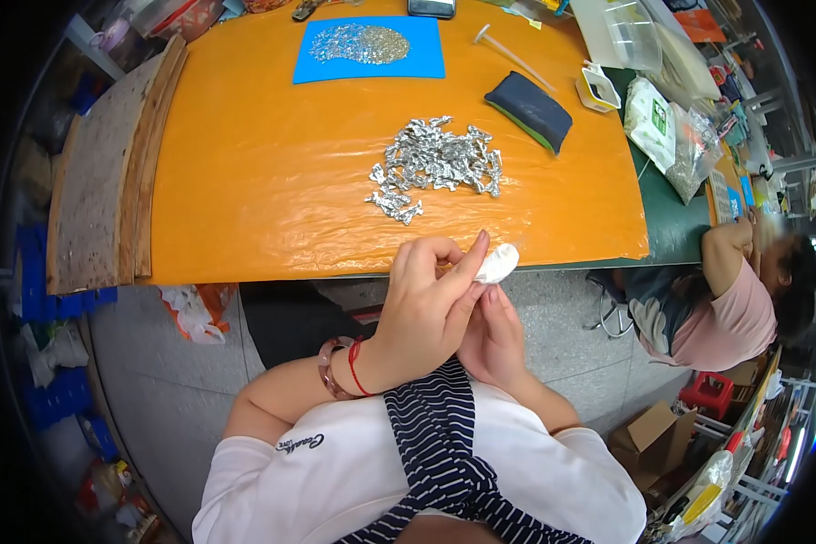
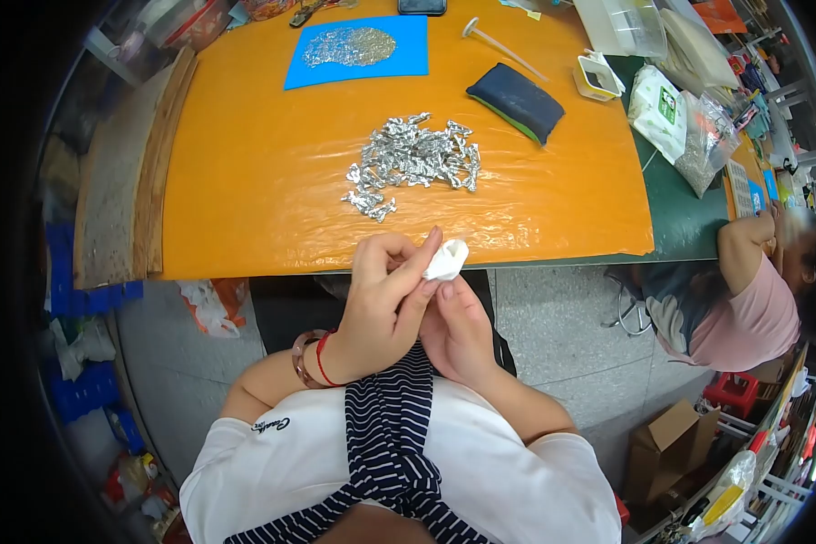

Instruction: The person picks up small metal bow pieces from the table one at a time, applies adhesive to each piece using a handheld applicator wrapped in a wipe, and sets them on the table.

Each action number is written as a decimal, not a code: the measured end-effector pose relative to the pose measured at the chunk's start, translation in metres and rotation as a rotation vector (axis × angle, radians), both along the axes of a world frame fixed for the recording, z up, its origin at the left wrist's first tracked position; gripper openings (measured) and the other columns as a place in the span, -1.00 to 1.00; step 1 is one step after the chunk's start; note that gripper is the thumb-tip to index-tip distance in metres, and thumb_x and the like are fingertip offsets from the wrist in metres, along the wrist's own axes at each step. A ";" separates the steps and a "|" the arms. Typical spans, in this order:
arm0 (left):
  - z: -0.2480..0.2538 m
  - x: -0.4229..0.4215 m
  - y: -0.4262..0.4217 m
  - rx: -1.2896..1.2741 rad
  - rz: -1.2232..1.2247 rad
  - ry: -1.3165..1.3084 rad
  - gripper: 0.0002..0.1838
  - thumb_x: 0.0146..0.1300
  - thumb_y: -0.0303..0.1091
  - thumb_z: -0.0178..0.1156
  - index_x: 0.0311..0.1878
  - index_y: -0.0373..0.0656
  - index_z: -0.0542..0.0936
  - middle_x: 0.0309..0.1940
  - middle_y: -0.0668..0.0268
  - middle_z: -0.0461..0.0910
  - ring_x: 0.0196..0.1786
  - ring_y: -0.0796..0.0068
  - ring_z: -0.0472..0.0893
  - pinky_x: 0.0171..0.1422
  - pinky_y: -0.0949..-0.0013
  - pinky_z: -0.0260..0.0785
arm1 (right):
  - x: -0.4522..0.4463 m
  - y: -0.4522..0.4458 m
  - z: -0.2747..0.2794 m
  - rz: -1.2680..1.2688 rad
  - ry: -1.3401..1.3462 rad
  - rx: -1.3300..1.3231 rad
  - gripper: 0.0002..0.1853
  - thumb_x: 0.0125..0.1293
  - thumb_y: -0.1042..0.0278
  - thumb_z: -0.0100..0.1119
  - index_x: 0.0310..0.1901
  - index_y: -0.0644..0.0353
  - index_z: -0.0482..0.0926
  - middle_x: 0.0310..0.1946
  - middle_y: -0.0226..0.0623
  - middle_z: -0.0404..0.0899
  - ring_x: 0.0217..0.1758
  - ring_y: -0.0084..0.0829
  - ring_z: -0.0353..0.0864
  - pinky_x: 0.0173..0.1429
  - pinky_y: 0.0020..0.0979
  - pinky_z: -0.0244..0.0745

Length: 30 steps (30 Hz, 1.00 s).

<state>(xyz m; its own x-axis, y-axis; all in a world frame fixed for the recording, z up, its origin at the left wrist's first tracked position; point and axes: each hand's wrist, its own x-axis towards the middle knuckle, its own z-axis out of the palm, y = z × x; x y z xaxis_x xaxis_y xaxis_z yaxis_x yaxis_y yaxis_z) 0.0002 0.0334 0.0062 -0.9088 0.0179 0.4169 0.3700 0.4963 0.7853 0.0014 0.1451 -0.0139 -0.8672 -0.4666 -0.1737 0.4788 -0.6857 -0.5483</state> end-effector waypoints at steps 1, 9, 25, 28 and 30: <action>-0.002 -0.001 0.000 -0.086 -0.008 -0.026 -0.64 -0.02 -0.49 -0.03 -0.07 -0.30 0.35 -0.37 0.19 0.27 -0.29 0.37 0.26 -0.19 0.45 0.13 | -0.002 -0.001 -0.001 0.002 -0.088 0.031 -0.55 0.16 0.22 -0.16 0.02 0.30 0.09 -0.07 -0.25 0.23 0.02 -0.46 0.22 0.09 -0.45 0.10; -0.013 -0.011 -0.033 -0.125 0.116 0.000 -0.66 0.02 -0.47 -0.05 -0.07 -0.29 0.34 -0.32 0.12 0.35 -0.25 0.30 0.35 -0.12 0.43 0.16 | -0.037 0.025 -0.017 -0.285 0.051 0.005 -0.66 0.10 0.41 -0.08 -0.06 0.19 0.18 -0.15 -0.23 0.29 -0.18 -0.45 0.33 -0.17 -0.47 0.28; -0.027 -0.043 -0.056 -0.515 0.224 -0.018 -0.94 -0.11 -0.45 0.06 -0.48 -0.15 0.44 -0.58 0.31 0.38 -0.46 0.34 0.38 -0.38 0.36 0.17 | -0.057 0.090 -0.001 -0.441 0.328 0.317 -0.70 0.15 0.19 -0.14 -0.19 0.21 0.19 -0.60 -0.26 0.32 -0.75 -0.63 0.19 -0.71 -0.68 0.07; -0.001 -0.043 -0.062 -0.327 0.308 0.164 -0.98 -0.04 -0.49 0.01 -0.49 -0.21 0.41 -0.52 0.24 0.38 -0.46 0.40 0.40 -0.41 0.41 0.22 | -0.056 0.079 0.013 -0.365 0.383 0.312 -0.69 0.13 0.19 -0.10 -0.21 0.23 0.19 -0.61 -0.26 0.33 -0.77 -0.63 0.20 -0.73 -0.68 0.06; 0.012 -0.037 -0.072 -0.077 0.303 0.224 -0.97 0.02 -0.50 -0.03 -0.43 -0.22 0.38 -0.47 0.23 0.37 -0.45 0.45 0.40 -0.42 0.46 0.23 | -0.054 0.074 0.019 -0.326 0.380 0.372 -0.69 0.11 0.20 -0.08 -0.22 0.24 0.19 -0.61 -0.27 0.33 -0.77 -0.63 0.20 -0.73 -0.69 0.06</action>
